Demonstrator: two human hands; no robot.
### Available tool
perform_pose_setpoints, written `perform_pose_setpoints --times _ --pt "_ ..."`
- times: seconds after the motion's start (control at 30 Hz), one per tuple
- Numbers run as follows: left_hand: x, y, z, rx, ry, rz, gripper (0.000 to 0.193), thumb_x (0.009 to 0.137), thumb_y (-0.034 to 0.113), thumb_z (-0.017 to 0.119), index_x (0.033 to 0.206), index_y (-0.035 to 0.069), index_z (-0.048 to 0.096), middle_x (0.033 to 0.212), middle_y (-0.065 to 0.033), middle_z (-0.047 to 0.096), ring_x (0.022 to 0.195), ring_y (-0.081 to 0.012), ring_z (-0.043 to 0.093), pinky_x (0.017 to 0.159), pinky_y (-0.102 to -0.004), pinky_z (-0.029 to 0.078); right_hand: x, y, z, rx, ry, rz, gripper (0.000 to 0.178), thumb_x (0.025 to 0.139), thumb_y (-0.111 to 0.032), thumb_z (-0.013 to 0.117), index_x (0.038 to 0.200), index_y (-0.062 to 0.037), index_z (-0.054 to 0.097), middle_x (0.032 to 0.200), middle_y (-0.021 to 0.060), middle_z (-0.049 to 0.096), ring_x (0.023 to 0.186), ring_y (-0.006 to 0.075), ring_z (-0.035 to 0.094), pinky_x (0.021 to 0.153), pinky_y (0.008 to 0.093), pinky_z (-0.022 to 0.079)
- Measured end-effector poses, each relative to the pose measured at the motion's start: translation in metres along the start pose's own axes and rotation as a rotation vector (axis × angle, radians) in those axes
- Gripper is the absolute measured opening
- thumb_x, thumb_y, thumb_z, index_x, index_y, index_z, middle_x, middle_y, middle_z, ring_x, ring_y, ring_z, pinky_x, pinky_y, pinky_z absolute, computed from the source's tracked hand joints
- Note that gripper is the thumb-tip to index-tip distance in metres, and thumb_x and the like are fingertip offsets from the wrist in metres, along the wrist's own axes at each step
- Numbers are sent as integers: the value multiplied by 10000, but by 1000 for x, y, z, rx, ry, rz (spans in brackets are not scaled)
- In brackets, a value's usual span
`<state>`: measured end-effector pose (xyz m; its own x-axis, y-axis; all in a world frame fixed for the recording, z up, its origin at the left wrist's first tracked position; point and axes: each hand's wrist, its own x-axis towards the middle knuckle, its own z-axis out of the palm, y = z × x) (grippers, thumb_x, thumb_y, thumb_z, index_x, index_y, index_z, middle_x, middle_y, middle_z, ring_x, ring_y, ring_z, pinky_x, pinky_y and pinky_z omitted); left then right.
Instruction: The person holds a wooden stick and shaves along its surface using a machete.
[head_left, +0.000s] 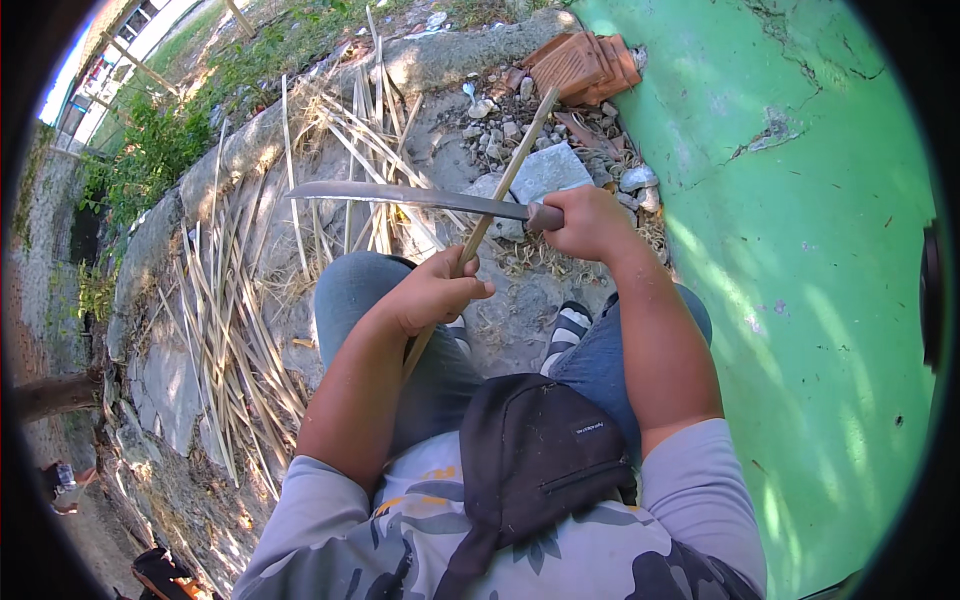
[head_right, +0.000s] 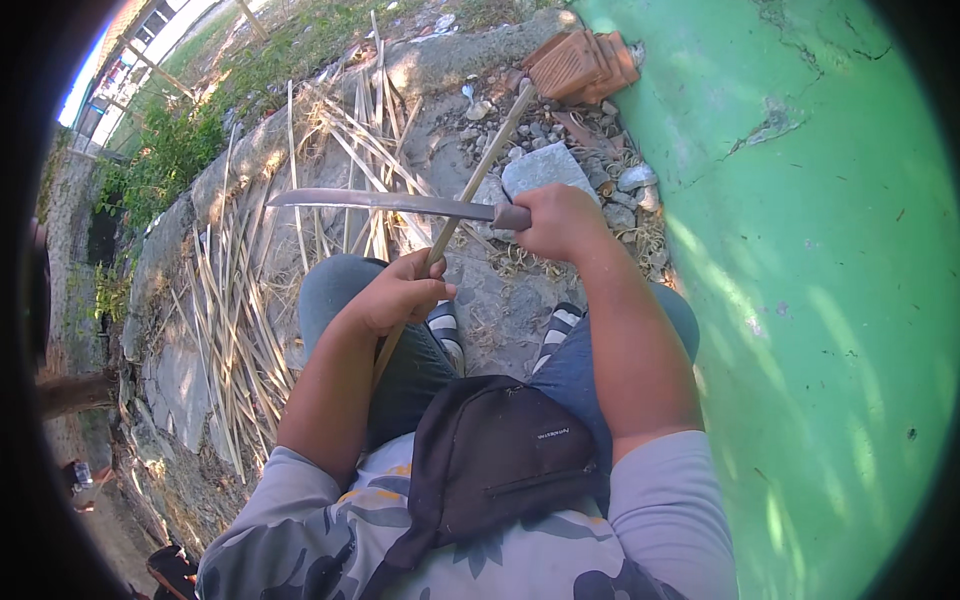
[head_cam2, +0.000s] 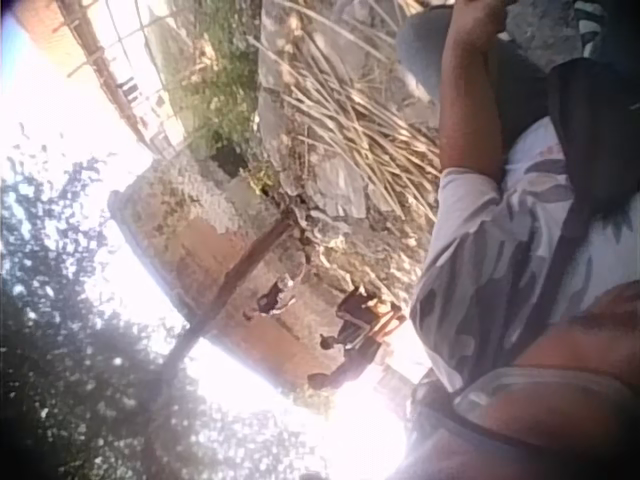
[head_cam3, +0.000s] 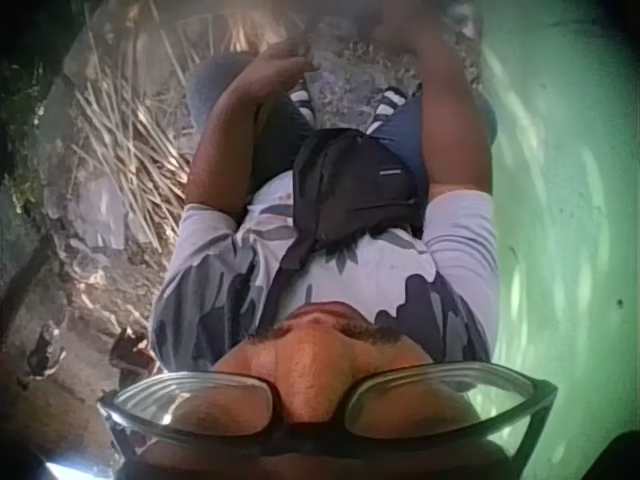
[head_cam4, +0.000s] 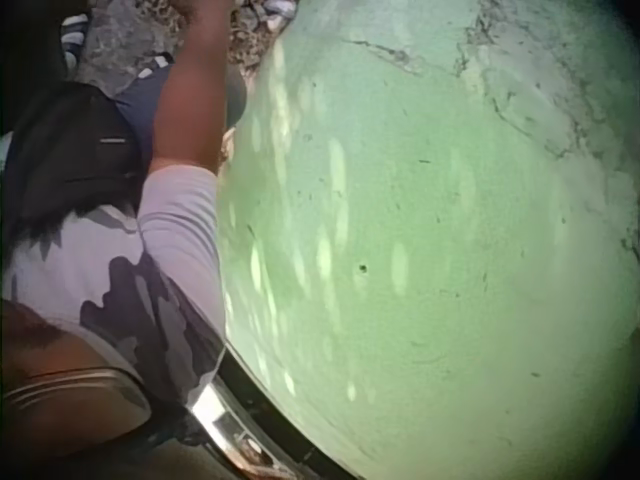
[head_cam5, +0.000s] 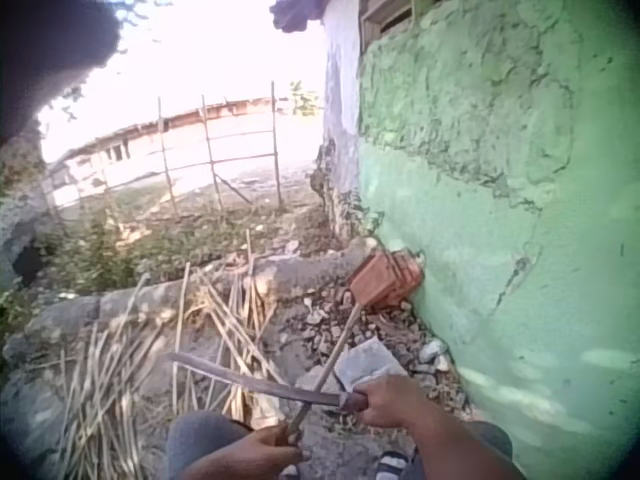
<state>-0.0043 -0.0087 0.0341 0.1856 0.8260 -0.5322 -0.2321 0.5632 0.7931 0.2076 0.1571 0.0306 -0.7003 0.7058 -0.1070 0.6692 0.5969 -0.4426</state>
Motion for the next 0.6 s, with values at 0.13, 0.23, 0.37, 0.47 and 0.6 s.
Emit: perform_pose_setpoints --times 0.13,0.23,0.37,0.47,0.6 --pt "3 0 4 114 69 -13 324 843 102 719 924 149 408 669 66 395 495 -28 315 433 -237 225 3 8 15 54 3 7 202 717 -250 712 875 -124 727 816 146 700 803 376 671 722 463 533" --pt "5 -2 1 112 65 -1 318 846 95 711 922 150 407 667 63 402 494 -27 318 431 -238 231 6 8 14 -41 -33 44 216 724 -276 707 908 -172 748 877 128 722 861 349 692 782 464 547" --pt "3 -3 -6 41 76 -13 318 848 94 709 921 151 404 667 62 402 494 -28 321 431 -237 236 1 -16 11 -40 32 -17 197 735 -267 692 900 -174 746 872 125 721 863 354 692 774 462 550" --pt "3 -6 -3 89 68 9 314 852 89 703 916 150 402 662 63 403 490 -28 329 429 -232 239 -2 -14 11 -124 1 25 176 750 -265 674 884 -170 738 865 131 717 857 356 692 765 464 550" --pt "4 -4 -3 120 76 32 301 856 74 689 914 143 402 669 60 413 489 -29 345 427 -232 246 2 1 16 40 94 24 174 741 -248 698 871 -133 720 773 152 684 777 385 670 699 483 533"
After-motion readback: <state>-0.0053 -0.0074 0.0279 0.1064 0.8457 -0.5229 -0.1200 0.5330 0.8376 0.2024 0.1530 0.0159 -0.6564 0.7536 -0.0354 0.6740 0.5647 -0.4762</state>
